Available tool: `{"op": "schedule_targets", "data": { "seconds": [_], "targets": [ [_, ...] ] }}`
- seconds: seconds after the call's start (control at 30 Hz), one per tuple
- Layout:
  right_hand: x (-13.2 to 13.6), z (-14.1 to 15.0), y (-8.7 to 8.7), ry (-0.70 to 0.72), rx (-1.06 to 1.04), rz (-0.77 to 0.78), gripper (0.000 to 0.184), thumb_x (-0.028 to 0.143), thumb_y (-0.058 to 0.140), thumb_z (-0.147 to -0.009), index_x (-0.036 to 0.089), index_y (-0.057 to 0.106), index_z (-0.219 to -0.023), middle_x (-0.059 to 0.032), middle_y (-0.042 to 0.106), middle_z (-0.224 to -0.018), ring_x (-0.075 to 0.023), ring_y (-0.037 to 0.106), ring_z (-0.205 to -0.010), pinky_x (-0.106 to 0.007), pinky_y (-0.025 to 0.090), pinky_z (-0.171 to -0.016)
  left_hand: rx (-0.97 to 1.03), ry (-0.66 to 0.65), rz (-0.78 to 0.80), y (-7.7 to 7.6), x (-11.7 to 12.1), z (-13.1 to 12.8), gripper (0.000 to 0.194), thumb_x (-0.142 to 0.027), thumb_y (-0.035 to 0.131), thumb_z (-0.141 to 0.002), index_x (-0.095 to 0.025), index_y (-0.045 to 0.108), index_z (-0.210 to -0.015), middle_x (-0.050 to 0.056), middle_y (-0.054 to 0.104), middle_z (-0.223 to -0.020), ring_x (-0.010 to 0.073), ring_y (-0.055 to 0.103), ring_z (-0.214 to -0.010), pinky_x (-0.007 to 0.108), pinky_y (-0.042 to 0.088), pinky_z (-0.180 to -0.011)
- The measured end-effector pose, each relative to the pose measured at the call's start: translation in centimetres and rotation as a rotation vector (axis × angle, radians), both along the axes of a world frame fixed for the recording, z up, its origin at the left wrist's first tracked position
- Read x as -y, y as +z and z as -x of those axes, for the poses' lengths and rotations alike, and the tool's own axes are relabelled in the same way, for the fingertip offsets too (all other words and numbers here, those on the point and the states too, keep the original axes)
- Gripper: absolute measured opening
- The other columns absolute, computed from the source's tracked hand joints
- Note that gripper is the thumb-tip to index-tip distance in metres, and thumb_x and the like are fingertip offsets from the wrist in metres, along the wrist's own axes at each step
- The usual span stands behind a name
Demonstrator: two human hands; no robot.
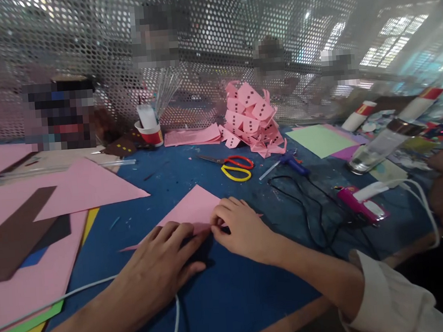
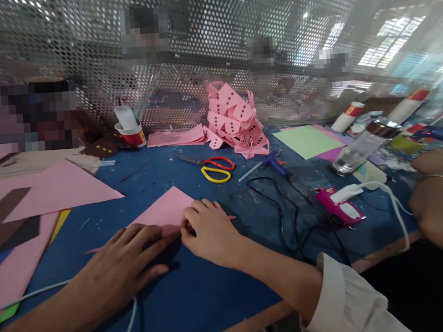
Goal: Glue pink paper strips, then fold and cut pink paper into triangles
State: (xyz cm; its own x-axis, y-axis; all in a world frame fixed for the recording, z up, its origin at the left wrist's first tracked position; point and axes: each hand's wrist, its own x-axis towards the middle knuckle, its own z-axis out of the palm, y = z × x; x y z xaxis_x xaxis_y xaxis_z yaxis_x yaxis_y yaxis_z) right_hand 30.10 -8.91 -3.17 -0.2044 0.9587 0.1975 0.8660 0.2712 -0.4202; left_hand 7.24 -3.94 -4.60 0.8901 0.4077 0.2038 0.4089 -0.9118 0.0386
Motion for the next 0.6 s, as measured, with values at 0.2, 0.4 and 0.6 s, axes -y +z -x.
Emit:
{"op": "schedule_targets", "data": {
  "seconds": [0.2,0.4,0.6],
  "targets": [
    [-0.1,0.27,-0.07,-0.037,0.026,-0.005,0.005,0.018,0.065,-0.088,0.021,0.061,-0.09,-0.0004,0.066,-0.097,-0.0195,0.054,-0.097,-0.035,0.034,-0.085,0.009,-0.006,-0.006,0.04,0.06,-0.08,0.049,-0.046,0.064,-0.095,-0.029,0.055,-0.14,0.007,0.062,-0.121,0.028,0.055,-0.105,0.045,0.046,-0.09],
    [-0.12,0.12,-0.14,-0.075,0.06,-0.025,0.009,0.016,0.065,-0.085,0.021,0.058,-0.084,0.0006,0.065,-0.091,-0.019,0.053,-0.093,-0.034,0.032,-0.08,0.011,0.004,0.008,0.33,0.27,-0.14,0.046,-0.044,0.066,-0.094,-0.029,0.057,-0.137,0.007,0.062,-0.119,0.0273,0.055,-0.104,0.044,0.046,-0.09],
    [-0.03,-0.36,0.12,-0.079,0.077,-0.006,0.008,0.017,0.064,-0.085,0.021,0.058,-0.082,0.0005,0.065,-0.089,-0.019,0.053,-0.09,-0.034,0.03,-0.078,0.017,0.002,0.014,0.26,0.19,-0.02,0.046,-0.045,0.064,-0.095,-0.029,0.057,-0.138,0.006,0.062,-0.118,0.027,0.056,-0.104,0.043,0.046,-0.091]
  ]
}}
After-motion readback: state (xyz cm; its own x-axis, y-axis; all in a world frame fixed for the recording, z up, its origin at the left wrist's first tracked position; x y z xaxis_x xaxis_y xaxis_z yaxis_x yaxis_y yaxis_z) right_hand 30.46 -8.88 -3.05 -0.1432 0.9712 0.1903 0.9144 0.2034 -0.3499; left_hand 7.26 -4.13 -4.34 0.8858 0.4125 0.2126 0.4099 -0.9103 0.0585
